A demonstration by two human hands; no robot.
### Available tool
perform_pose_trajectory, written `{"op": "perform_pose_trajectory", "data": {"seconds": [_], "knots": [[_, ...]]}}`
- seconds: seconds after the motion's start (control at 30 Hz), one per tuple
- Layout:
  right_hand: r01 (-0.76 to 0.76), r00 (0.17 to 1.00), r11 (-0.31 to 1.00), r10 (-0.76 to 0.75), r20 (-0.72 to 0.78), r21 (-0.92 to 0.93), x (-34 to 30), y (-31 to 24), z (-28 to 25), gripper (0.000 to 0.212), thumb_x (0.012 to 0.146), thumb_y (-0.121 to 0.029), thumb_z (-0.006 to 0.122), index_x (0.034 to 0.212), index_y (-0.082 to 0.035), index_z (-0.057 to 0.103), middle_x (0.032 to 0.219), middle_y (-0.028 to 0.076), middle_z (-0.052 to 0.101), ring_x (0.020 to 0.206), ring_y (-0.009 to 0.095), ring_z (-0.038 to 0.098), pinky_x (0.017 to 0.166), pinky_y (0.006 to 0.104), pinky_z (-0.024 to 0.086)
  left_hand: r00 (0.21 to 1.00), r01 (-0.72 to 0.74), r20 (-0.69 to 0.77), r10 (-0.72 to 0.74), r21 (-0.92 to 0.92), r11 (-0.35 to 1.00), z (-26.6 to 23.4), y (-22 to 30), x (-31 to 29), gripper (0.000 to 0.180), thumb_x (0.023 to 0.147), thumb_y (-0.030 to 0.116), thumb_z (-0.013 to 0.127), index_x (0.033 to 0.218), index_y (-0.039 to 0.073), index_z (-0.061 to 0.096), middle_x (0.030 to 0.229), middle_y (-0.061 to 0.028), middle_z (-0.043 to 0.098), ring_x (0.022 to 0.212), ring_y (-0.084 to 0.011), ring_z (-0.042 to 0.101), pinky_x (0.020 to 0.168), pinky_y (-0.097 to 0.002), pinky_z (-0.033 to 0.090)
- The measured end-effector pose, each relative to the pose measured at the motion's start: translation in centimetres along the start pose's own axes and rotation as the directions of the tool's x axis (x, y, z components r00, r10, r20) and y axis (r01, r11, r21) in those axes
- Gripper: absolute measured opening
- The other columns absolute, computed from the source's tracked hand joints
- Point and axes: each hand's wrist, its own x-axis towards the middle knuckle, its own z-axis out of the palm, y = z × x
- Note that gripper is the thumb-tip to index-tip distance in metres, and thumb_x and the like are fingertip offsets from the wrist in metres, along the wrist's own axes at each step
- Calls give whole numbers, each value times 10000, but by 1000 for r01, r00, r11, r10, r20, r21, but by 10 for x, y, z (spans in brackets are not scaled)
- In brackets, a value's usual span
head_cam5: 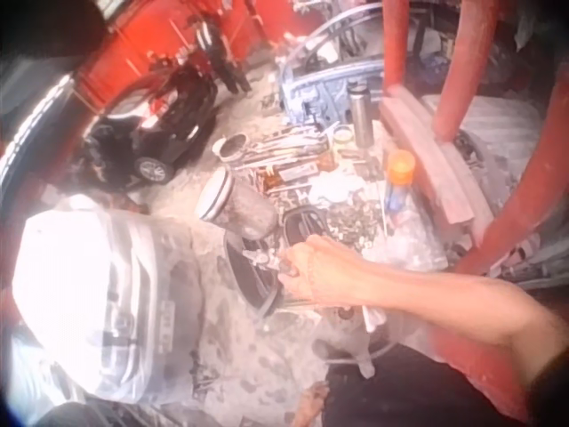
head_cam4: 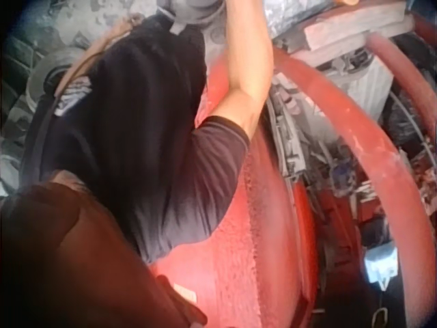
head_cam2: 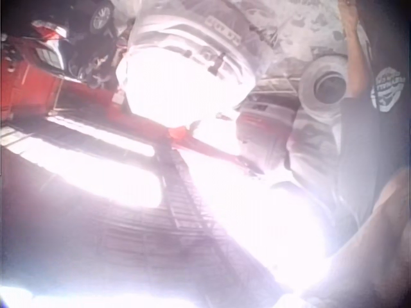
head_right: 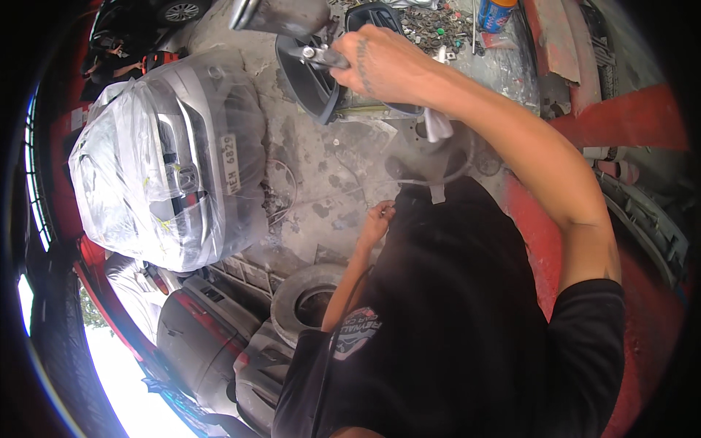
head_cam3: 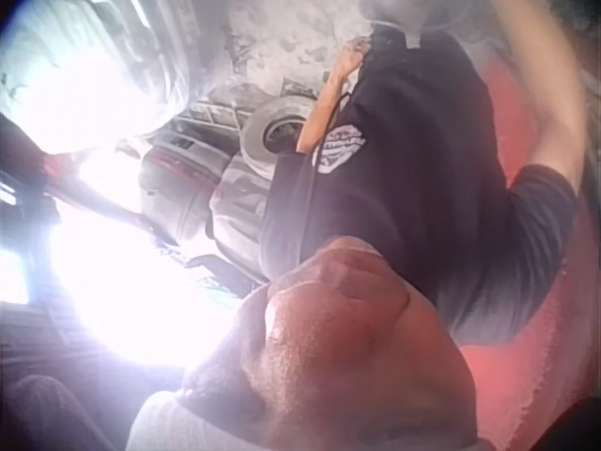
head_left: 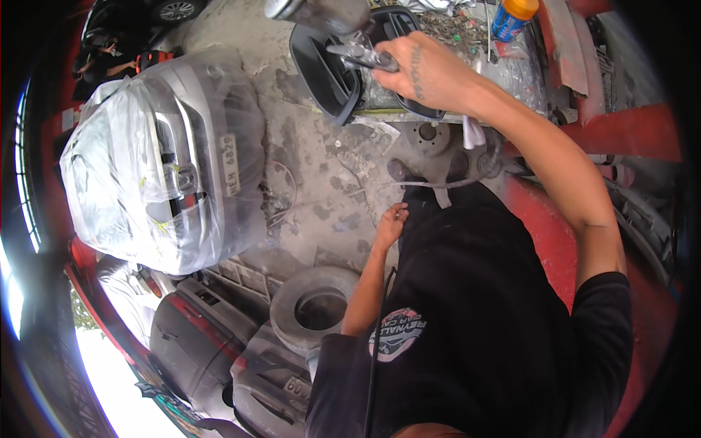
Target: The person uses a spray gun to apply paint to two black plastic car parts placed on a workbench. They repeatedly move the spray gun over the surfaces, occasionally repositioning the parts with their left hand. The person continues spraying until the end of the clip.
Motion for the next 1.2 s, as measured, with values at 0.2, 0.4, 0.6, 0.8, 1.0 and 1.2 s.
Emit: {"op": "perform_pose_trajectory", "data": {"seconds": [0.2,0.4,0.6,0.8,1.0,1.2], "knots": [[50,990,996,-59,-129,-72,32,-3,23,322,905,-239,674,1027,58,694,749,270,668,761,445,694,719,490,554,1000,4,-8,-4,-29,1000,3,-1,0,277,969,141,653,1212,12,680,823,-123,690,771,-199,649,750,-335,512],[-32,994,999,34,99,-24,3,-10,16,336,902,-236,666,1031,73,686,748,280,657,789,458,686,733,494,544,999,-17,-33,15,-66,998,0,-4,2,267,969,140,655,1203,15,679,808,-111,682,768,-199,647,751,-337,513],[-56,987,995,68,147,-86,-11,-32,12,379,922,-248,673,1115,79,677,763,290,661,803,463,687,760,488,541,997,-63,-46,60,-75,995,-13,-18,12,264,962,133,659,1198,17,682,887,-139,719,818,-217,679,782,-343,528],[-87,993,981,73,-88,-174,29,-56,39,326,932,-232,660,1086,54,682,746,275,659,799,473,674,747,492,544,992,-120,26,121,-38,992,-46,-28,34,273,952,140,669,1198,23,686,960,-165,736,872,-250,704,809,-359,536],[-187,981,952,194,5,-244,21,-75,54,300,926,-217,660,1055,53,683,761,280,664,790,479,668,740,507,537,980,-190,71,187,35,981,-102,-66,58,288,956,183,651,1200,35,691,1038,-195,736,995,-307,711,882,-390,533],[-360,921,890,387,48,-281,12,-105,71,317,926,-245,656,999,64,667,804,304,665,850,486,664,781,524,525,953,-299,99,285,178,938,-148,-120,83,322,947,245,640,1195,47,696,1147,-216,711,1098,-395,663,959,-450,509]]}}
